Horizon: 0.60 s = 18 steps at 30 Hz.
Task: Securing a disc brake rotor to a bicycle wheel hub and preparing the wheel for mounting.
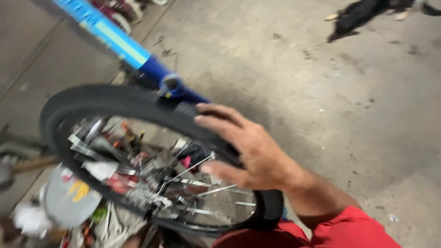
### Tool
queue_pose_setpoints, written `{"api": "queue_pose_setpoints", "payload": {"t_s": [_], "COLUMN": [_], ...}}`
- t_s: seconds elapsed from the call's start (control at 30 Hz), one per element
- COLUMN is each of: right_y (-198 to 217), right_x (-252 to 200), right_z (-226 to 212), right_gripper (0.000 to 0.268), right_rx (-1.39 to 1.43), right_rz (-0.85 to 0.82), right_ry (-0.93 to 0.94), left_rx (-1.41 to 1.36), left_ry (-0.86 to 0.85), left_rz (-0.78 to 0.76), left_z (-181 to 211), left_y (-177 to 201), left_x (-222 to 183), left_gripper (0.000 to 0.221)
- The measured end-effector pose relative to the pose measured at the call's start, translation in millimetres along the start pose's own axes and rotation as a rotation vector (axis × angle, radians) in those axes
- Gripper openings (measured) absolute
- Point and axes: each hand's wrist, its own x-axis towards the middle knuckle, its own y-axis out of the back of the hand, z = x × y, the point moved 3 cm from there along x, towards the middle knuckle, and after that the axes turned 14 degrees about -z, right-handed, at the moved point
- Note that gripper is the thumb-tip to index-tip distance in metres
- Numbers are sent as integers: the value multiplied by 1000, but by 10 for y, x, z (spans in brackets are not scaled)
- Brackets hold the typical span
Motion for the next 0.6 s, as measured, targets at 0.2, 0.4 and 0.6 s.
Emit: {"api": "queue_pose_setpoints", "payload": {"t_s": [0.2,0.4,0.6], "right_y": [62,66,49], "right_x": [-56,-89,-105], "right_z": [12,-37,-38], "right_gripper": [72,76,77], "right_rx": [-170,-310,-335], "right_rz": [-25,1,-21], "right_ry": [-54,-17,-59], "left_rx": [25,215,-110], "left_ry": [-161,65,117], "left_rz": [-112,-74,-25], "left_z": [-395,409,501], "left_y": [-308,-178,-162], "left_x": [473,-212,-379], "left_gripper": [53,29,40]}}
